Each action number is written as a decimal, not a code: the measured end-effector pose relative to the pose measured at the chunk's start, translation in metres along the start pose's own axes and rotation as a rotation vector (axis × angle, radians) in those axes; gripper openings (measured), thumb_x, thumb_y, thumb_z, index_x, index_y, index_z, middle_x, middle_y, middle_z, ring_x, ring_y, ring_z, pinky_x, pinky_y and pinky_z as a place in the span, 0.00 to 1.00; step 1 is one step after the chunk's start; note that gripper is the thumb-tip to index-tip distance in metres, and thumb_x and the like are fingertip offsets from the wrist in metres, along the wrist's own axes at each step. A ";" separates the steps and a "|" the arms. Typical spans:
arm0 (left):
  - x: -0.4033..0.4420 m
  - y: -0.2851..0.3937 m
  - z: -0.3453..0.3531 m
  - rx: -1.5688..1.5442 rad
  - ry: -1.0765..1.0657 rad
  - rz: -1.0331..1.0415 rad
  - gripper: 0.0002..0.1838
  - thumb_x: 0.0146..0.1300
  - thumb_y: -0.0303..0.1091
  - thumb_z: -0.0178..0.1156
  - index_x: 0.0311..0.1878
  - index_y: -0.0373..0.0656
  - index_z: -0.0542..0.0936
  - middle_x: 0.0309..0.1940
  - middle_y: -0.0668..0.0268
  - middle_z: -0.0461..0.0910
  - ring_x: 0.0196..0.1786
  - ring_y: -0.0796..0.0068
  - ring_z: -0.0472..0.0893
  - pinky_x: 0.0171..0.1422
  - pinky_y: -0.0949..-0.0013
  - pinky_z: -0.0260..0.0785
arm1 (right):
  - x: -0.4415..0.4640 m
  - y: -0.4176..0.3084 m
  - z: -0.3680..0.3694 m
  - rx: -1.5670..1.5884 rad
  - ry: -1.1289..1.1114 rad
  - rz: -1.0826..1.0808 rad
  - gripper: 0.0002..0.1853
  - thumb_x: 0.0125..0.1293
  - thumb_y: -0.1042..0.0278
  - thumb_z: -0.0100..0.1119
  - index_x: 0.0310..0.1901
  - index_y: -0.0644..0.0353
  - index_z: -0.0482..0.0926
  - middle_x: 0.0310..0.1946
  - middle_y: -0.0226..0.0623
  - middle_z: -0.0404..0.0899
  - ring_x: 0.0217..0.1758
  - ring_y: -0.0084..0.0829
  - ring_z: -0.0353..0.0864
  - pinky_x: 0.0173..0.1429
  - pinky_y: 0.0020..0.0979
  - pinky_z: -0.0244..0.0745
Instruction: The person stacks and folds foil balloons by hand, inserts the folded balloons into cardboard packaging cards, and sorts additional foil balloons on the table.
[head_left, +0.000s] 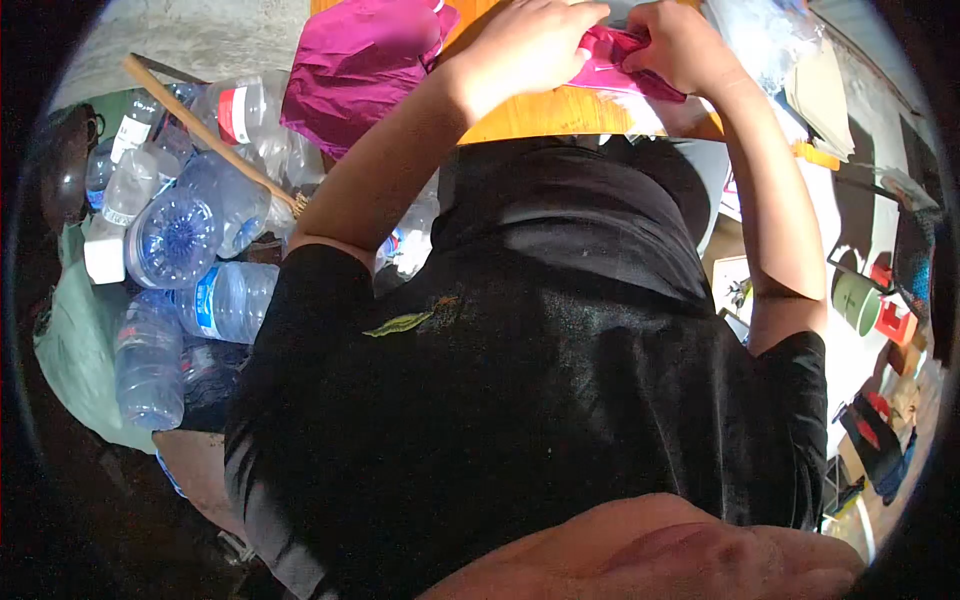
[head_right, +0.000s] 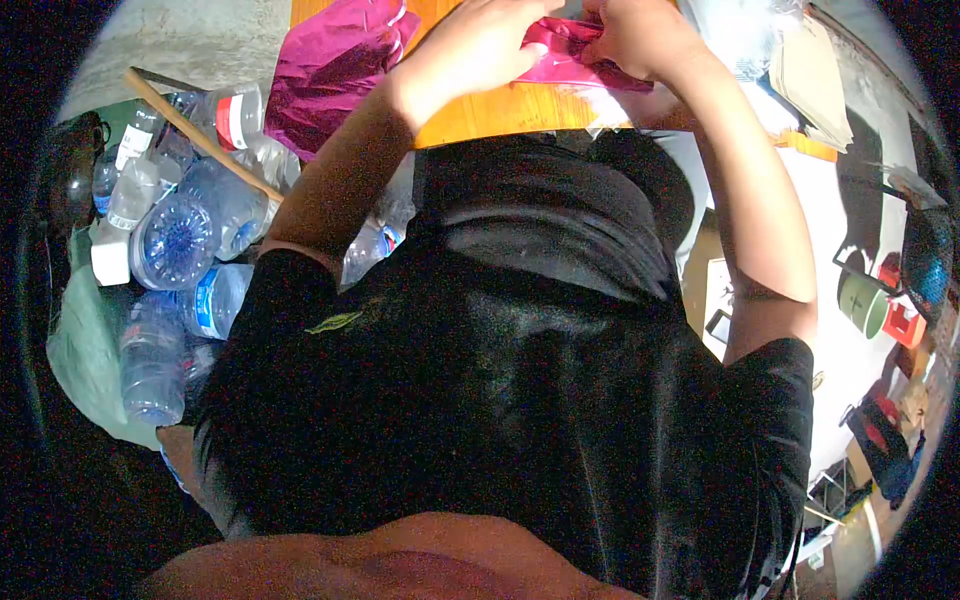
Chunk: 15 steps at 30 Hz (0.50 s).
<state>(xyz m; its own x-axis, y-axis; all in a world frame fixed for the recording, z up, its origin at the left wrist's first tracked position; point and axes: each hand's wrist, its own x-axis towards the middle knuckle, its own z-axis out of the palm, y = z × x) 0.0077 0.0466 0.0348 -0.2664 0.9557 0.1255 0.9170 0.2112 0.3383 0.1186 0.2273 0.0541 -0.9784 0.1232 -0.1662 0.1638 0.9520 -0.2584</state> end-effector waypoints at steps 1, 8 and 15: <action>0.004 0.001 -0.006 -0.051 -0.003 0.046 0.22 0.68 0.31 0.60 0.63 0.29 0.79 0.68 0.41 0.75 0.72 0.44 0.73 0.76 0.51 0.65 | -0.002 -0.002 -0.002 0.054 0.031 -0.008 0.16 0.52 0.59 0.76 0.39 0.60 0.88 0.34 0.52 0.86 0.39 0.52 0.87 0.44 0.46 0.80; 0.021 0.009 -0.040 -0.525 -0.109 -0.245 0.09 0.66 0.30 0.68 0.41 0.32 0.87 0.29 0.56 0.87 0.32 0.62 0.86 0.39 0.61 0.76 | -0.018 -0.013 -0.049 0.148 0.178 0.019 0.17 0.50 0.67 0.79 0.41 0.64 0.85 0.30 0.53 0.86 0.33 0.46 0.87 0.40 0.40 0.80; 0.016 -0.018 -0.013 -1.351 0.037 -0.550 0.09 0.72 0.28 0.67 0.48 0.32 0.84 0.35 0.67 0.86 0.32 0.80 0.81 0.37 0.73 0.74 | -0.009 0.028 0.005 1.279 0.485 0.011 0.14 0.73 0.73 0.67 0.57 0.64 0.81 0.48 0.37 0.88 0.50 0.26 0.87 0.64 0.33 0.79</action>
<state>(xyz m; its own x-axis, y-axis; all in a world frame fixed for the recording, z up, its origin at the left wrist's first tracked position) -0.0173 0.0554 0.0427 -0.5106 0.8095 -0.2899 -0.2672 0.1711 0.9483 0.1325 0.2517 0.0432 -0.8788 0.4656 0.1050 -0.0862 0.0617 -0.9944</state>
